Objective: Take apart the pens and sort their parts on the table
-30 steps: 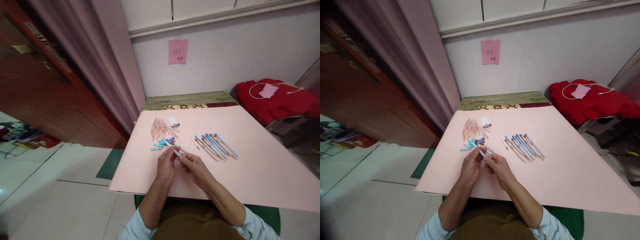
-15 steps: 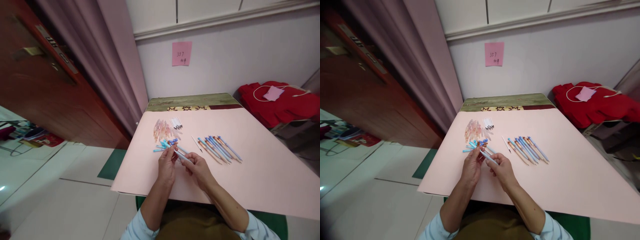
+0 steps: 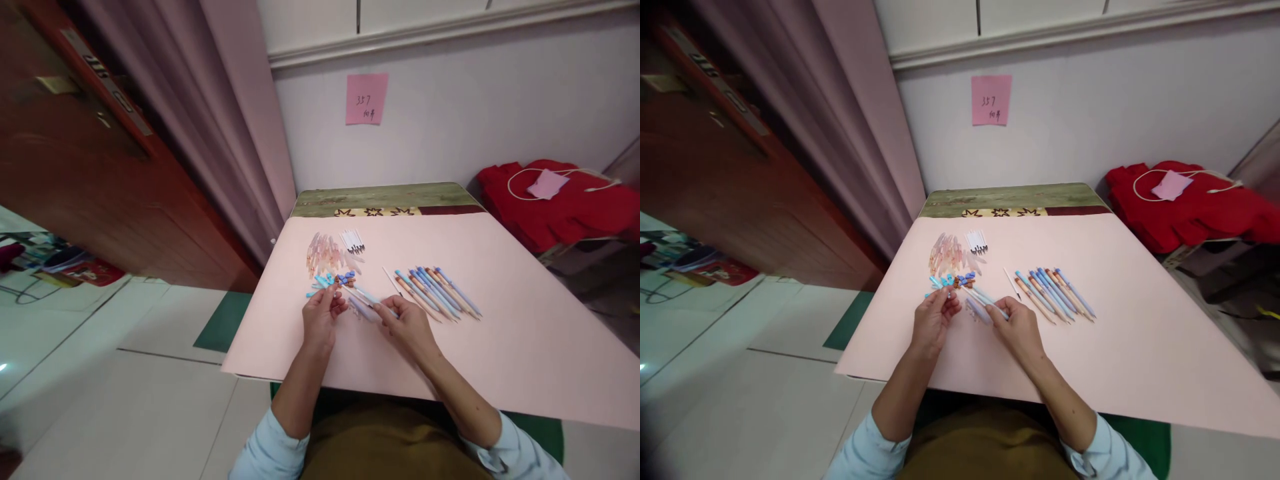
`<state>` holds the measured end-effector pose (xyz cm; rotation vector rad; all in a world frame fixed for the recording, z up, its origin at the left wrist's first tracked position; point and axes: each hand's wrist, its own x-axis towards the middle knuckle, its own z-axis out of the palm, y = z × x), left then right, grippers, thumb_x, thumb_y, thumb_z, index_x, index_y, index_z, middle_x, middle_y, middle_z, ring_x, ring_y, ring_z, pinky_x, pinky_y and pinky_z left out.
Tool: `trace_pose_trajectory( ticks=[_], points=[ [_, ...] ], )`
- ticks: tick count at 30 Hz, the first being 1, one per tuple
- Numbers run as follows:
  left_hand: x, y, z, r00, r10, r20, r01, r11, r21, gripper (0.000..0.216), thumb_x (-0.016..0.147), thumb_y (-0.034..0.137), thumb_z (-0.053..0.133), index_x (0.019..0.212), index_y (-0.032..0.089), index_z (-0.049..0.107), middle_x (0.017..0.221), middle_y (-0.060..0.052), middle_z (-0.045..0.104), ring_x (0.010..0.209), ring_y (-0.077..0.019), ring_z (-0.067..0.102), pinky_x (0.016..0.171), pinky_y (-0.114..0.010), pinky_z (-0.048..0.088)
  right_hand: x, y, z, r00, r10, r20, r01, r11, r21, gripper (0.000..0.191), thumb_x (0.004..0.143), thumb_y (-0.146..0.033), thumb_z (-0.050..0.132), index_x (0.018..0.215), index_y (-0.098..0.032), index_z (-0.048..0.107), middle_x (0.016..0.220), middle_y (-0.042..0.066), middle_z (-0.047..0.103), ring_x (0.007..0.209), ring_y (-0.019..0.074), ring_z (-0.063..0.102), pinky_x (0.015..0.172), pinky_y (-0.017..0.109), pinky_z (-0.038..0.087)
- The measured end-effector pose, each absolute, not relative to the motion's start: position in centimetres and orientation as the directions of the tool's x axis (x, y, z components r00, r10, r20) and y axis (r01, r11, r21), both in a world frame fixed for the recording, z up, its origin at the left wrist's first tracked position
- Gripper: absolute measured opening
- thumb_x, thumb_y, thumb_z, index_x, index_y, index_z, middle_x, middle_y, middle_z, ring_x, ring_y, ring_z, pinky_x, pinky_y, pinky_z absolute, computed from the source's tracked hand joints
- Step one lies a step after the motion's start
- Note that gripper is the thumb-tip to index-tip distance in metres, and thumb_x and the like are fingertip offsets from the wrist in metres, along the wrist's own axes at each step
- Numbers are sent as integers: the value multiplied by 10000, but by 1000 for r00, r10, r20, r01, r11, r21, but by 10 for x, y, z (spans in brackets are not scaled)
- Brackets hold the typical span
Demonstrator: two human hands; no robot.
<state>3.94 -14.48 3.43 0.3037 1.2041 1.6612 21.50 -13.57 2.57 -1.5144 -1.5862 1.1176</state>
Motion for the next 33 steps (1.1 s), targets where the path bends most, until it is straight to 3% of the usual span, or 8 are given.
trace_pose_trajectory(
  ticks=[3,6,10,14,25,30,33],
  points=[
    [32,-147,28,-475,835,-277,-386,85,919,337,645,387,819,749,115,650,665,-14,620,549,-106,590,532,-248,539,216,-130,31,-105,993,57,686,114,-719,277,855,-463,577,761,-217,662,577,4,620,573,171,561,564,262,344],
    [25,-152,23,-459,853,-250,-206,171,963,353,691,453,761,791,132,653,668,-17,626,517,-114,584,476,-249,522,211,-125,36,-141,983,113,829,180,-529,223,882,-409,566,839,-225,685,666,25,685,646,191,609,565,266,305],
    [23,-157,23,-438,870,-227,-23,242,970,310,729,457,704,774,155,650,691,-31,658,462,-94,548,385,-192,426,205,-119,43,-190,969,160,878,240,-413,180,900,-366,571,914,-242,701,808,32,733,720,190,641,569,263,294],
    [25,-153,24,-434,875,-216,21,250,968,256,750,421,671,741,168,637,722,-50,694,439,-85,529,353,-166,359,208,-118,50,-212,955,205,892,275,-359,173,903,-358,575,942,-248,701,842,42,740,728,191,648,561,267,289],
    [17,-141,17,-452,878,-157,-1,176,984,267,775,383,641,939,174,669,758,-48,712,484,-98,555,415,-188,390,247,-142,51,-117,986,118,922,153,-355,234,880,-477,595,876,-291,736,723,16,731,662,222,650,544,282,295],
    [7,-148,20,-447,894,-45,141,120,983,256,788,415,655,914,194,627,778,-39,720,527,-110,564,500,-217,424,264,-147,60,-80,987,141,897,133,-421,272,866,-522,585,870,-309,755,656,16,705,625,218,633,543,289,325],
    [-3,-161,23,-452,891,49,325,113,939,230,787,427,666,854,207,654,717,-15,696,566,-133,575,569,-241,439,254,-145,60,-109,974,199,834,199,-515,272,886,-484,561,925,-292,751,824,30,738,646,187,634,578,290,378]
  ],
)
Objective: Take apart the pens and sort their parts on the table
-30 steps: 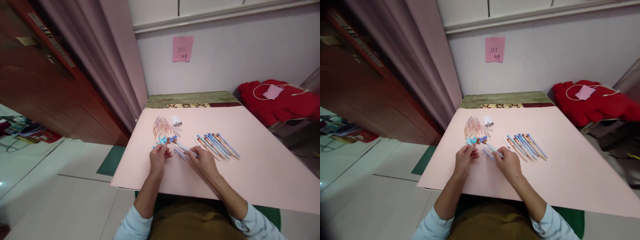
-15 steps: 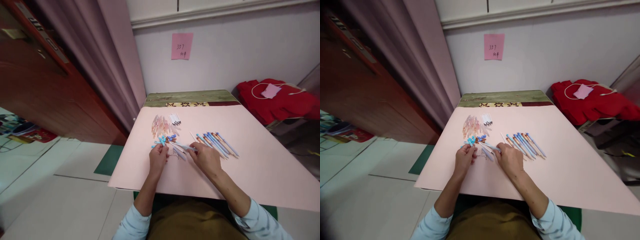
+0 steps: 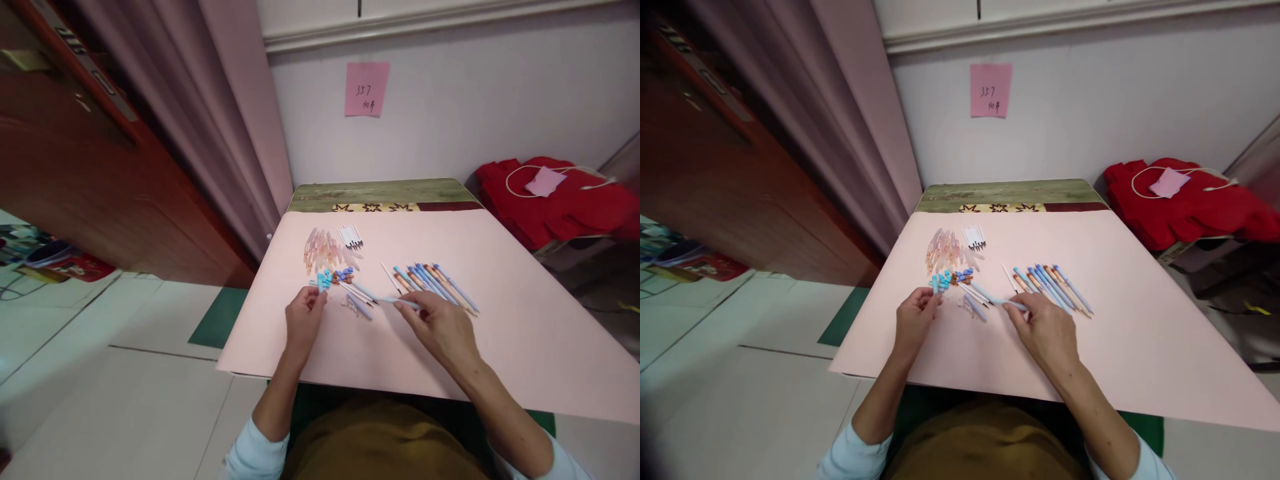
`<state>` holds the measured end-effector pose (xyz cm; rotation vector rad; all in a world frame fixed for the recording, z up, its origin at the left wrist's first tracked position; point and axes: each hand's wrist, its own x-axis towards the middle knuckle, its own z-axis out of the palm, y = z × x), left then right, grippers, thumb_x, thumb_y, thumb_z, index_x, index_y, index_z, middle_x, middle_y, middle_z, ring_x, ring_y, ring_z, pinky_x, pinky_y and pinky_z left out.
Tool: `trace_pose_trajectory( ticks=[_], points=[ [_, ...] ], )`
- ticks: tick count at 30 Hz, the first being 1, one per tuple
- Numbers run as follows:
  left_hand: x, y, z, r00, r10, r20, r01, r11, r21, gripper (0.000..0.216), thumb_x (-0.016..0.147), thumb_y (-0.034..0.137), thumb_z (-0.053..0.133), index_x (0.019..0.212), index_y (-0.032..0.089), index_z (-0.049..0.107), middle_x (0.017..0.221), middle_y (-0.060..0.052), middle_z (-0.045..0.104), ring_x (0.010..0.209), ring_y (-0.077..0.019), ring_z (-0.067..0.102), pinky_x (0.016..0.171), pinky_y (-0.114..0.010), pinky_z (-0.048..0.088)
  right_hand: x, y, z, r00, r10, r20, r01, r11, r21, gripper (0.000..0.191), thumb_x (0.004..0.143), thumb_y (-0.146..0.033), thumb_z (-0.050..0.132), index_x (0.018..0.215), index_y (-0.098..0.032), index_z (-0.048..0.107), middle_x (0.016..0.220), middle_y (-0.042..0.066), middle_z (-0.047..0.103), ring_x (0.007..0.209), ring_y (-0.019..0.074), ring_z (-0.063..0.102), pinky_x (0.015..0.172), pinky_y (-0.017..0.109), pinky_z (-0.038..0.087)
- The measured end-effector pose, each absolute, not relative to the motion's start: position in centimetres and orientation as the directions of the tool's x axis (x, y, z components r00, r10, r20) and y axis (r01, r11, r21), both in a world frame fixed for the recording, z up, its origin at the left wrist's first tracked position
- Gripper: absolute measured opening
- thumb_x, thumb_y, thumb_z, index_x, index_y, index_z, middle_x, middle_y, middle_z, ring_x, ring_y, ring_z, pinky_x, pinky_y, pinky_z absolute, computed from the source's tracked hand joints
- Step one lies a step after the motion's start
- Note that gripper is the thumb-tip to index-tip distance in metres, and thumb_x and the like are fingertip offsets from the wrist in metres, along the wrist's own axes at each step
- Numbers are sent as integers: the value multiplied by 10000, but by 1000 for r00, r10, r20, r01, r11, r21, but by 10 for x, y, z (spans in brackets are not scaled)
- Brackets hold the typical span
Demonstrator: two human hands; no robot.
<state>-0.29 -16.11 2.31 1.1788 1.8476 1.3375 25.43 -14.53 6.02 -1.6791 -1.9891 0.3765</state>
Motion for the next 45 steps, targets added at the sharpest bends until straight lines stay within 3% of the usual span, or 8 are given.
trace_pose_trajectory(
  ticks=[3,8,16,23,29,34,40,45],
  points=[
    [-15,-177,24,-449,880,157,566,145,812,193,816,407,641,864,226,682,742,-8,690,623,-155,593,642,-268,446,226,-141,54,-265,945,194,745,328,-581,228,903,-378,548,998,-274,727,988,37,733,688,157,644,633,280,421],
    [-37,-194,24,-347,895,280,846,170,505,140,879,297,575,934,240,690,901,-38,691,793,-196,627,711,-304,448,177,-131,46,-427,882,202,692,462,-555,167,873,-227,586,991,-273,695,996,21,730,927,203,654,743,293,434],
    [-47,-169,20,-29,955,297,975,-39,218,144,893,211,569,956,272,683,923,-59,650,956,-230,597,723,-314,470,198,-107,39,-182,967,179,775,253,-579,165,878,-358,583,915,-269,718,898,11,721,813,197,631,660,288,377],
    [-51,-165,12,-99,944,314,920,-33,391,220,879,218,583,1089,244,645,1031,-65,672,991,-225,619,838,-327,486,205,-103,29,-154,967,202,772,245,-586,213,871,-423,599,881,-283,760,867,20,683,752,170,608,641,282,375],
    [-62,-176,12,-235,928,289,834,39,550,195,854,256,592,1034,227,661,1015,-51,665,773,-179,622,766,-318,499,163,-102,21,-392,897,204,688,433,-583,115,865,-304,654,923,-307,754,980,13,706,884,177,643,727,278,427],
    [-61,-173,14,-257,933,250,824,76,562,193,841,265,592,1014,220,664,1008,-54,664,740,-179,606,766,-330,491,154,-89,16,-513,814,274,607,569,-554,215,871,-258,654,1063,-302,741,1081,47,699,1045,215,614,889,338,431],
    [-52,-170,17,-254,933,256,827,72,558,176,855,285,584,994,218,670,1016,-54,664,768,-186,616,764,-325,477,221,-79,27,-116,962,246,729,251,-637,226,869,-324,581,1008,-245,741,996,47,725,890,202,646,784,312,444],
    [-41,-166,22,-239,920,311,845,39,533,167,868,319,588,961,215,680,985,-47,671,727,-177,606,737,-316,465,292,-91,40,136,987,81,882,-83,-464,229,851,-417,570,853,-243,719,754,24,713,693,199,616,581,282,337]
  ],
)
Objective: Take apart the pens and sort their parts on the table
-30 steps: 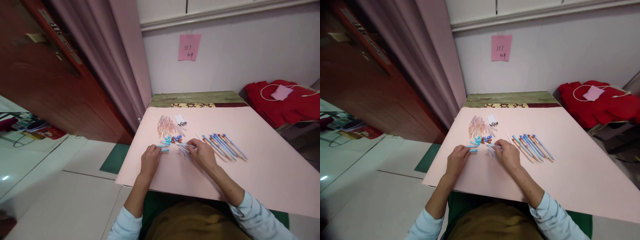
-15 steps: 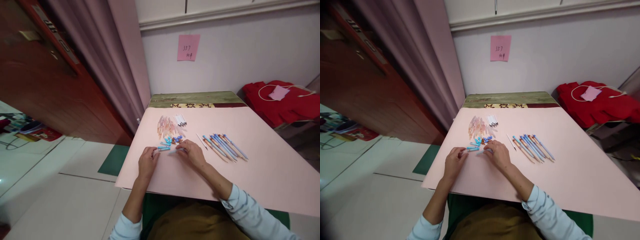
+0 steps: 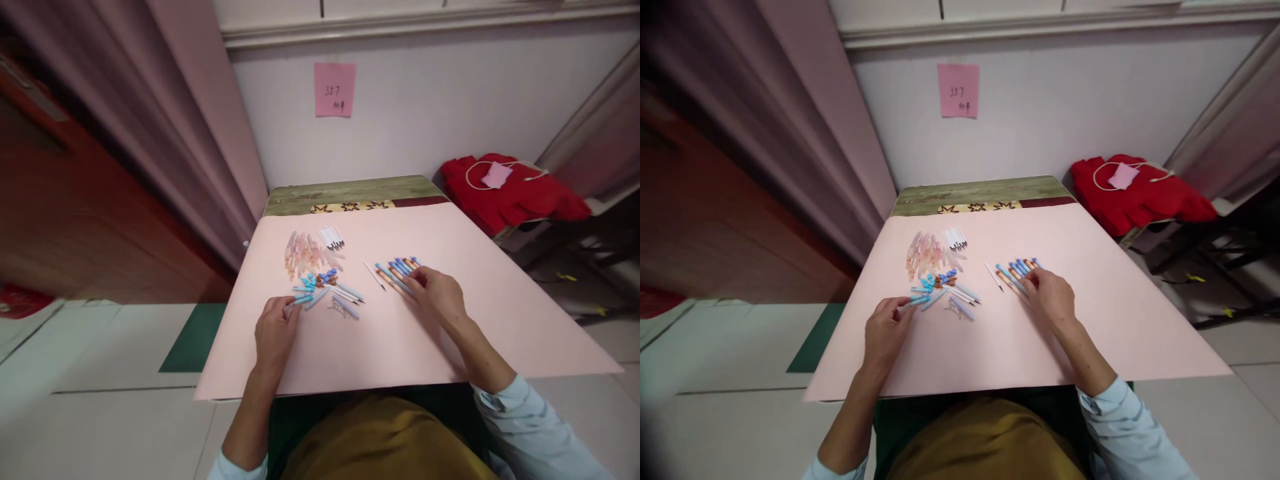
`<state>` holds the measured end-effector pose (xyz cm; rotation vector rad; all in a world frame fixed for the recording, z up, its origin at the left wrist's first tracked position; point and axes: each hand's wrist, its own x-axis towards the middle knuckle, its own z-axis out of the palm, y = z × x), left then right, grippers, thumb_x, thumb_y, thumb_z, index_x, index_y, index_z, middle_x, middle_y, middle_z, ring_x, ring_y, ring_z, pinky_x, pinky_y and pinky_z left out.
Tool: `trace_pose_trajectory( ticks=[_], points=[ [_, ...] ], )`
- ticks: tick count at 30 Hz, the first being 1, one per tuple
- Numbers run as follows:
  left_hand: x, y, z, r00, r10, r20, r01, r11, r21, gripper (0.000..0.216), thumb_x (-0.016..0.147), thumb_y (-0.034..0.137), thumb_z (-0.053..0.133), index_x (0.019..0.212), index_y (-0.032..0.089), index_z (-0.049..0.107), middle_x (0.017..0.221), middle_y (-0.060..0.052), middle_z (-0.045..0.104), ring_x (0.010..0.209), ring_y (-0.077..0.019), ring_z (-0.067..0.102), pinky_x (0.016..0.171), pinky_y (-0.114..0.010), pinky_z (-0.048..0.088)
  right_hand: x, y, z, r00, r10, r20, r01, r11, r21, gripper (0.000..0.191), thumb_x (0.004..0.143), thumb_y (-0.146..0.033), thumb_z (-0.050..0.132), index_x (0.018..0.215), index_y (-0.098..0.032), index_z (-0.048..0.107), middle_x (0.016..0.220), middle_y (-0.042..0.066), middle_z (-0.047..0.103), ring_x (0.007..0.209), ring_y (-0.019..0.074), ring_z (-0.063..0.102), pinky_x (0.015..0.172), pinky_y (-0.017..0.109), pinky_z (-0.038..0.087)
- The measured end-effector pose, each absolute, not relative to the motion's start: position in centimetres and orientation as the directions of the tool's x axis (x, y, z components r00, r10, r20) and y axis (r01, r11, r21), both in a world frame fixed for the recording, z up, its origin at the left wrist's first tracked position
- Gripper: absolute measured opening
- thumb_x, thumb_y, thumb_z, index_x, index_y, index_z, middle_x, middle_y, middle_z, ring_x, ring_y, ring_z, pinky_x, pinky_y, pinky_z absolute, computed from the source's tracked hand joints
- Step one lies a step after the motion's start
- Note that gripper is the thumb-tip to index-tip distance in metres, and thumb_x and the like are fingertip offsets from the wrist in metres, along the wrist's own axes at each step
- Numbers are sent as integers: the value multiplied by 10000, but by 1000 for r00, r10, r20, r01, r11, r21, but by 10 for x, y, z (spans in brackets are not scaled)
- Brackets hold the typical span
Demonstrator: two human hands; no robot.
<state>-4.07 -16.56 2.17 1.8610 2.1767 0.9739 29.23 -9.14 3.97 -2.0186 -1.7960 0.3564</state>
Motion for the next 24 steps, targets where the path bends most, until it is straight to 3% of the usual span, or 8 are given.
trace_pose_trajectory(
  ticks=[5,10,13,16,18,20,23,24],
  points=[
    [-20,-156,33,-176,915,363,847,-47,530,172,871,305,584,968,209,688,964,-34,670,677,-147,590,735,-296,471,297,-104,45,96,995,-16,959,-97,-265,215,835,-420,583,819,-245,706,862,37,723,758,208,630,568,280,308],
    [-13,-155,39,-184,913,365,840,-47,540,178,863,315,590,948,209,704,925,-28,671,647,-139,571,712,-296,468,281,-106,49,45,998,-48,987,-52,-154,231,904,-393,522,910,-250,703,992,41,720,810,205,655,581,268,329],
    [-12,-156,43,-218,913,345,800,-36,599,167,842,326,614,903,207,714,879,-25,670,629,-139,552,689,-300,458,278,-105,49,-4,996,-89,996,-4,-93,239,917,-346,520,936,-197,705,940,85,721,805,228,668,580,272,343],
    [1,-153,49,-255,925,282,670,-41,741,170,814,359,653,848,209,726,863,-27,681,643,-140,553,680,-294,452,277,-103,49,-24,998,-64,995,17,-100,236,921,-275,500,923,-154,703,917,116,719,784,235,671,574,279,344],
    [18,-150,53,-280,945,167,478,-13,878,193,787,385,688,830,203,736,857,-35,700,682,-147,579,675,-281,451,273,-105,50,-18,1000,-2,979,17,-205,205,903,-279,517,887,-172,692,903,100,720,787,231,663,580,279,344],
    [38,-146,54,-261,965,-16,197,70,978,245,762,408,717,860,186,747,824,-48,717,701,-151,601,646,-263,443,263,-109,52,-28,999,30,901,38,-432,189,879,-346,553,837,-198,662,835,67,713,752,212,643,589,278,352],
    [63,-142,52,-137,969,-206,-210,175,962,363,745,422,743,996,159,747,952,-101,746,784,-166,646,661,-253,457,238,-123,54,-229,967,-111,447,4,-894,304,882,-501,543,835,-206,600,714,34,675,640,171,597,586,274,390],
    [68,-142,51,-91,969,-231,-312,193,930,379,744,424,746,1004,148,744,980,-119,745,814,-178,658,677,-260,469,230,-128,54,-335,929,-159,236,-81,-968,344,876,-544,546,852,-203,584,704,27,663,619,159,584,583,271,402]
  ],
)
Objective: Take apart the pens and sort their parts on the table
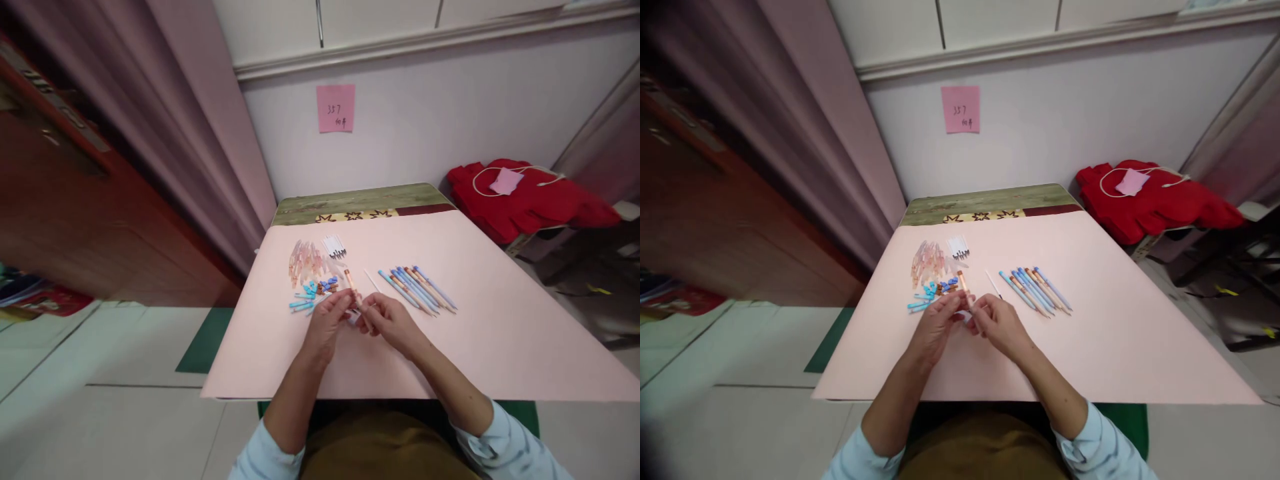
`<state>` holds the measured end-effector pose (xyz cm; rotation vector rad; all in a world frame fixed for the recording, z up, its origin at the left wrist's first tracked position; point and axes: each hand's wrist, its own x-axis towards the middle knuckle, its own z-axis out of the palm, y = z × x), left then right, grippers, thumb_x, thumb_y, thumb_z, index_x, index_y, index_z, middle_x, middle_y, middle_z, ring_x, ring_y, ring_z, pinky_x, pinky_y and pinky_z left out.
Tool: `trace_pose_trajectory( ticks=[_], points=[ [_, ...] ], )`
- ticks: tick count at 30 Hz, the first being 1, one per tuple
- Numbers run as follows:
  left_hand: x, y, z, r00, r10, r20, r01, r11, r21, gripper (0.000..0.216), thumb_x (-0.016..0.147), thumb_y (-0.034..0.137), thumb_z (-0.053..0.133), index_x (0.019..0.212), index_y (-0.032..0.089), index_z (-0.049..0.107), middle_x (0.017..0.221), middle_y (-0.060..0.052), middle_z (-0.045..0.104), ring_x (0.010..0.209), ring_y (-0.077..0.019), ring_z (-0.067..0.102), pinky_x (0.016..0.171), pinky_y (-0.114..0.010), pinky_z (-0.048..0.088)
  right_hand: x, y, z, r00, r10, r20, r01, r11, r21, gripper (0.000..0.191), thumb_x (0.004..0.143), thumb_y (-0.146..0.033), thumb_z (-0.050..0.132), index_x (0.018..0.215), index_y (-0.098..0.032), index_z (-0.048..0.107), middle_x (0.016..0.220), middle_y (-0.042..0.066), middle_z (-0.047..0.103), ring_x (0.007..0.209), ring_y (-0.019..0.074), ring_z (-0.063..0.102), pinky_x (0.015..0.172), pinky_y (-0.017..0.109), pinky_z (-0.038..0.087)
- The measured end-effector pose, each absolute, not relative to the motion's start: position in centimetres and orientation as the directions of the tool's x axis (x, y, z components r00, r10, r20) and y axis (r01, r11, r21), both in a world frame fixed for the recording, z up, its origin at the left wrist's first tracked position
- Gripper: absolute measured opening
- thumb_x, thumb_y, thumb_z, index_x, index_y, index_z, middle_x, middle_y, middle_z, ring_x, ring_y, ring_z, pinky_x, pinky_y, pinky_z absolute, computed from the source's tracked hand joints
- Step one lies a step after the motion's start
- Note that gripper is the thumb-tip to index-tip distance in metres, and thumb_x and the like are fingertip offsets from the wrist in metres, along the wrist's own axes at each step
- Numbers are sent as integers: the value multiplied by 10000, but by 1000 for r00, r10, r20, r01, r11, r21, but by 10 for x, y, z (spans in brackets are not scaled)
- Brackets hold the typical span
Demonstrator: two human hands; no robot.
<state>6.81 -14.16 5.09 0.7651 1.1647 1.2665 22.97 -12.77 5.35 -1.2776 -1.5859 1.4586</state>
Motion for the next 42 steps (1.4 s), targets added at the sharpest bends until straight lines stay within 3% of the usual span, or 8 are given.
trace_pose_trajectory(
  ticks=[4,14,18,22,25,28,35,42],
  points=[
    [68,-146,47,19,963,-268,-509,240,827,345,751,382,763,983,127,742,995,-142,745,803,-183,678,722,-282,501,206,-142,47,-544,793,-274,-214,-447,-868,406,801,-574,671,876,-189,569,700,-21,585,557,97,505,537,228,382],
    [54,-157,41,15,962,-271,-666,212,715,338,687,276,831,984,139,742,933,-105,759,769,-140,675,790,-258,501,199,-138,31,-864,427,-269,-349,-890,-292,278,841,-374,718,855,-166,533,504,-142,177,400,24,40,364,135,89],
    [55,-157,36,-92,957,-274,-661,147,736,254,646,255,844,848,138,744,817,-75,752,687,-123,655,704,-234,485,190,-143,37,-795,486,-364,-331,-850,-410,342,831,-458,705,815,-174,515,499,-141,189,411,28,53,372,147,100],
    [56,-157,36,-148,954,-261,-638,109,762,245,634,268,841,809,127,745,793,-71,746,606,-112,620,632,-240,467,181,-151,42,-580,714,-392,-233,-606,-760,432,853,-605,592,749,-196,500,501,-112,269,414,48,142,385,181,145],
    [55,-157,38,-161,943,-293,-649,122,751,256,615,266,852,794,117,745,786,-73,743,604,-112,616,622,-241,468,179,-156,41,-365,911,-194,4,-207,-978,392,885,-562,539,728,-204,560,540,-51,419,464,88,342,448,214,291],
    [52,-157,40,-153,924,-352,-668,166,725,264,588,244,871,777,116,740,789,-73,738,711,-148,662,703,-260,501,181,-157,38,-275,961,12,171,61,-983,268,822,-485,642,836,-217,651,710,9,610,641,143,537,587,249,409],
    [50,-158,38,-112,932,-344,-639,197,743,252,627,267,854,775,102,735,730,-39,701,585,-94,593,615,-240,476,186,-149,35,-503,767,-399,-85,-503,-860,586,852,-714,463,743,-165,634,448,-54,433,372,73,313,400,225,217],
    [52,-157,37,-241,881,-407,-657,160,737,252,588,230,870,728,101,704,750,-54,717,649,-122,643,654,-251,515,185,-142,25,-309,926,-216,-34,-238,-971,444,678,-584,761,734,-172,607,601,-12,600,507,94,463,495,227,331]
  ],
)
